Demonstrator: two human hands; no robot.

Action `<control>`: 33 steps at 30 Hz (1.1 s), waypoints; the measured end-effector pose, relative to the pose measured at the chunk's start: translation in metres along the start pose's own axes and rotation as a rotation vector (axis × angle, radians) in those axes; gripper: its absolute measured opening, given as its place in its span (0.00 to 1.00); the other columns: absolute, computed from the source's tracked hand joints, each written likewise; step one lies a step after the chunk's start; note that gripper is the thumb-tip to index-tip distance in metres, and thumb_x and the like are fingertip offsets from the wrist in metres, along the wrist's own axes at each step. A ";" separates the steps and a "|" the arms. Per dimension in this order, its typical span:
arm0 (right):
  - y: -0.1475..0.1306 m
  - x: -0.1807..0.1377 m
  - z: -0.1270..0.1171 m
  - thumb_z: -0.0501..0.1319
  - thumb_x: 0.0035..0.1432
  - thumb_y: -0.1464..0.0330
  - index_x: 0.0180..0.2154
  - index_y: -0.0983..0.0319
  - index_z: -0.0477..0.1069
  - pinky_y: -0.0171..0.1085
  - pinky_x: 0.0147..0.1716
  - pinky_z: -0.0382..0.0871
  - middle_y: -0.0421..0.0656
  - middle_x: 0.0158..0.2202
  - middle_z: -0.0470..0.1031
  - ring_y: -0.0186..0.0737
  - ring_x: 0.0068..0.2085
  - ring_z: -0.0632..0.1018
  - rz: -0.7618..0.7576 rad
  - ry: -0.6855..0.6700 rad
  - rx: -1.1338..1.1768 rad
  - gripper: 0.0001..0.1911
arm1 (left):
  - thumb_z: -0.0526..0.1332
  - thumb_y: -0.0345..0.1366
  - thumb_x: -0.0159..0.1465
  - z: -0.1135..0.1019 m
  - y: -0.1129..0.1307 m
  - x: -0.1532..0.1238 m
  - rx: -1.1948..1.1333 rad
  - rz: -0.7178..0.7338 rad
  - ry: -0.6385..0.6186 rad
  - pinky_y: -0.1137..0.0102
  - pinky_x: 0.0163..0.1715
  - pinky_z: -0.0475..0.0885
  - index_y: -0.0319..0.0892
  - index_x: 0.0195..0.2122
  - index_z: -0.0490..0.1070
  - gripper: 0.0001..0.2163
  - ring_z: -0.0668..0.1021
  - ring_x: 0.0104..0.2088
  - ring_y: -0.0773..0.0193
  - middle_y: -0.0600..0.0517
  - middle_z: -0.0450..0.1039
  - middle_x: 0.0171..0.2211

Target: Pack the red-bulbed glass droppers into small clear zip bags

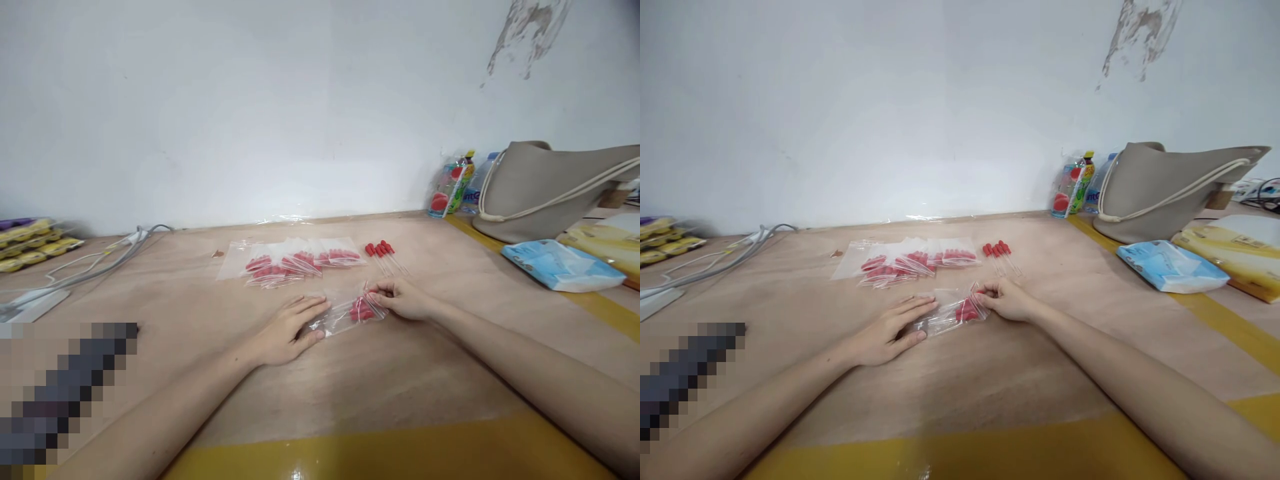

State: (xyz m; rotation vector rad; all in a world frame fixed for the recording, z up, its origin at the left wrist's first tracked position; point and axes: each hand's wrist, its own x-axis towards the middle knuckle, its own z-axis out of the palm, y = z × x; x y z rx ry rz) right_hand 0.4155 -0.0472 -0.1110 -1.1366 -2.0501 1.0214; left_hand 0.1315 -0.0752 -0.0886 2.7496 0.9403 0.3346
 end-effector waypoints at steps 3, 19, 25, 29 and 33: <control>0.003 0.004 0.003 0.50 0.55 0.50 0.21 0.63 0.68 0.31 0.23 0.56 0.35 0.17 0.62 0.29 0.21 0.62 0.045 0.020 -0.079 0.26 | 0.51 0.43 0.66 -0.001 0.000 0.000 -0.001 -0.005 0.000 0.55 0.58 0.57 0.48 0.61 0.54 0.22 0.60 0.60 0.55 0.48 0.56 0.60; -0.011 -0.004 -0.001 0.54 0.57 0.59 0.26 0.62 0.73 0.35 0.31 0.63 0.41 0.27 0.73 0.36 0.29 0.71 -0.137 0.021 -0.152 0.17 | 0.51 0.42 0.66 0.002 -0.003 -0.001 -0.014 -0.007 0.001 0.56 0.58 0.57 0.48 0.61 0.54 0.22 0.59 0.60 0.56 0.48 0.56 0.61; -0.008 -0.005 -0.009 0.51 0.58 0.55 0.22 0.62 0.70 0.33 0.27 0.59 0.38 0.21 0.68 0.34 0.25 0.67 -0.075 0.088 -0.184 0.22 | 0.51 0.43 0.66 0.000 -0.001 -0.001 0.005 0.001 0.012 0.54 0.57 0.58 0.49 0.60 0.54 0.22 0.60 0.60 0.55 0.48 0.56 0.60; -0.010 -0.006 -0.002 0.56 0.52 0.52 0.28 0.61 0.76 0.33 0.25 0.59 0.39 0.21 0.72 0.35 0.26 0.69 0.001 0.184 -0.152 0.20 | 0.51 0.44 0.66 0.000 -0.002 -0.001 0.007 -0.007 0.005 0.54 0.57 0.58 0.49 0.60 0.55 0.22 0.60 0.60 0.55 0.48 0.55 0.61; -0.018 -0.011 0.008 0.61 0.48 0.56 0.28 0.60 0.76 0.33 0.24 0.60 0.41 0.24 0.75 0.36 0.27 0.72 0.093 0.309 -0.194 0.15 | 0.51 0.44 0.66 0.000 -0.002 -0.001 0.010 -0.012 -0.006 0.55 0.58 0.58 0.49 0.61 0.54 0.22 0.59 0.60 0.55 0.48 0.54 0.61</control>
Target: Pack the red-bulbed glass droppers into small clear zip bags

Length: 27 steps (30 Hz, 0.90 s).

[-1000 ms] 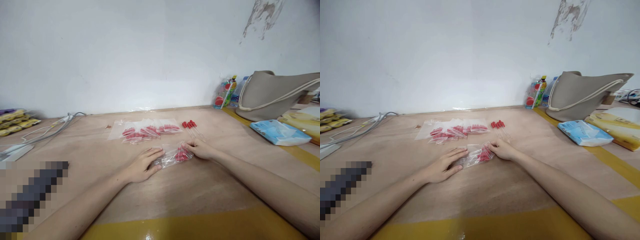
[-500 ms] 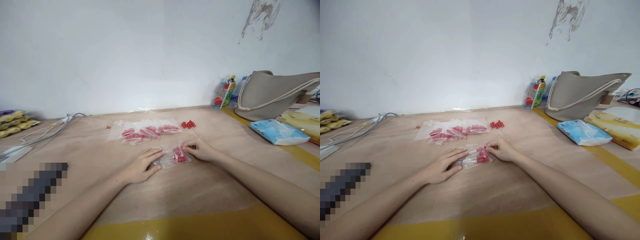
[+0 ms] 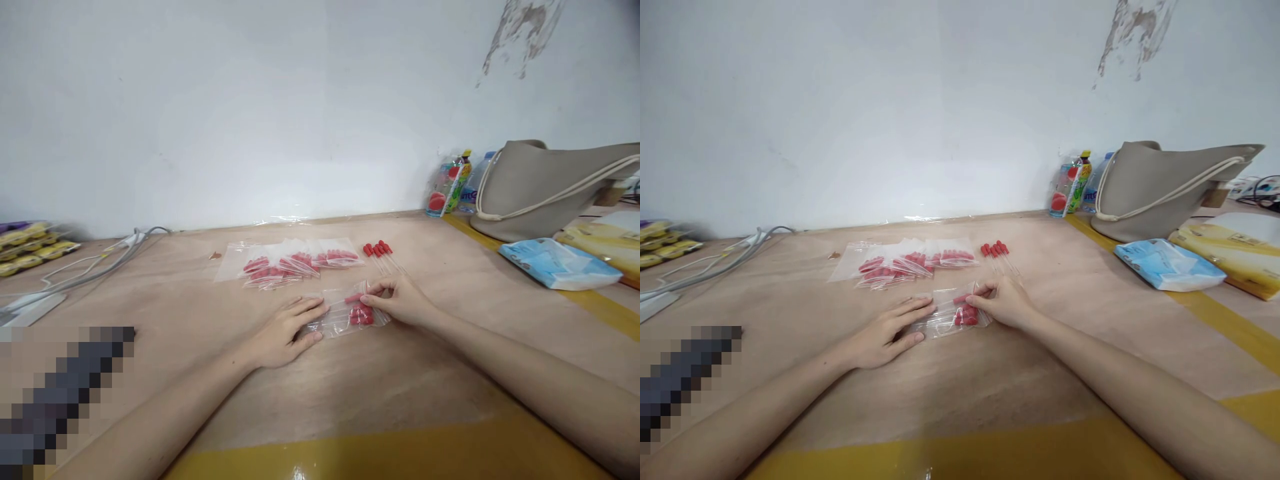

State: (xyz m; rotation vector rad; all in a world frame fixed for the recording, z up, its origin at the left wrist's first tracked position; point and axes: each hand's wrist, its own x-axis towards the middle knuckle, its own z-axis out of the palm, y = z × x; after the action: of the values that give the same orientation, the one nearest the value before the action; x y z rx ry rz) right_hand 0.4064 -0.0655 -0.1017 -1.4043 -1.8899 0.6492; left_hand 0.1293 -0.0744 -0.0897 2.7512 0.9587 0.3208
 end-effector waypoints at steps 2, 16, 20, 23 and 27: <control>-0.003 -0.003 0.001 0.61 0.48 0.58 0.23 0.61 0.74 0.32 0.23 0.59 0.40 0.22 0.74 0.35 0.25 0.72 0.064 0.080 -0.060 0.13 | 0.50 0.44 0.66 0.000 0.000 0.000 0.006 -0.001 -0.002 0.54 0.57 0.58 0.49 0.60 0.54 0.22 0.60 0.60 0.55 0.47 0.54 0.61; 0.006 0.012 -0.004 0.60 0.45 0.59 0.24 0.62 0.66 0.32 0.21 0.57 0.39 0.20 0.69 0.32 0.21 0.67 0.190 0.112 0.135 0.12 | 0.51 0.42 0.66 -0.001 0.002 0.000 -0.002 0.000 0.001 0.54 0.58 0.58 0.48 0.60 0.55 0.21 0.59 0.60 0.55 0.47 0.54 0.61; 0.030 0.035 -0.028 0.57 0.47 0.64 0.29 0.62 0.70 0.32 0.25 0.59 0.41 0.26 0.73 0.33 0.26 0.70 0.196 0.332 -0.204 0.08 | 0.51 0.43 0.66 -0.001 0.002 0.000 -0.013 -0.002 0.001 0.54 0.58 0.58 0.47 0.60 0.55 0.22 0.59 0.60 0.54 0.47 0.54 0.61; 0.037 0.050 -0.038 0.57 0.48 0.62 0.28 0.61 0.71 0.32 0.25 0.58 0.41 0.26 0.74 0.35 0.28 0.72 0.270 0.314 -0.341 0.10 | 0.51 0.43 0.66 0.000 0.001 0.000 -0.008 -0.001 0.005 0.55 0.58 0.57 0.47 0.60 0.55 0.22 0.59 0.61 0.55 0.47 0.54 0.61; 0.026 0.064 -0.034 0.57 0.49 0.58 0.25 0.62 0.72 0.33 0.27 0.59 0.43 0.23 0.73 0.38 0.29 0.74 0.351 0.156 -0.474 0.14 | 0.51 0.43 0.66 0.000 0.000 0.000 -0.002 0.000 0.006 0.55 0.58 0.57 0.47 0.60 0.55 0.22 0.59 0.61 0.56 0.47 0.54 0.61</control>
State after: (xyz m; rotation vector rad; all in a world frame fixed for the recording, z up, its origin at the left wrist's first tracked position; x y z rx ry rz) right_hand 0.4366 0.0029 -0.0849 -2.0534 -1.7547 0.2394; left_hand 0.1295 -0.0744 -0.0898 2.7503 0.9588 0.3297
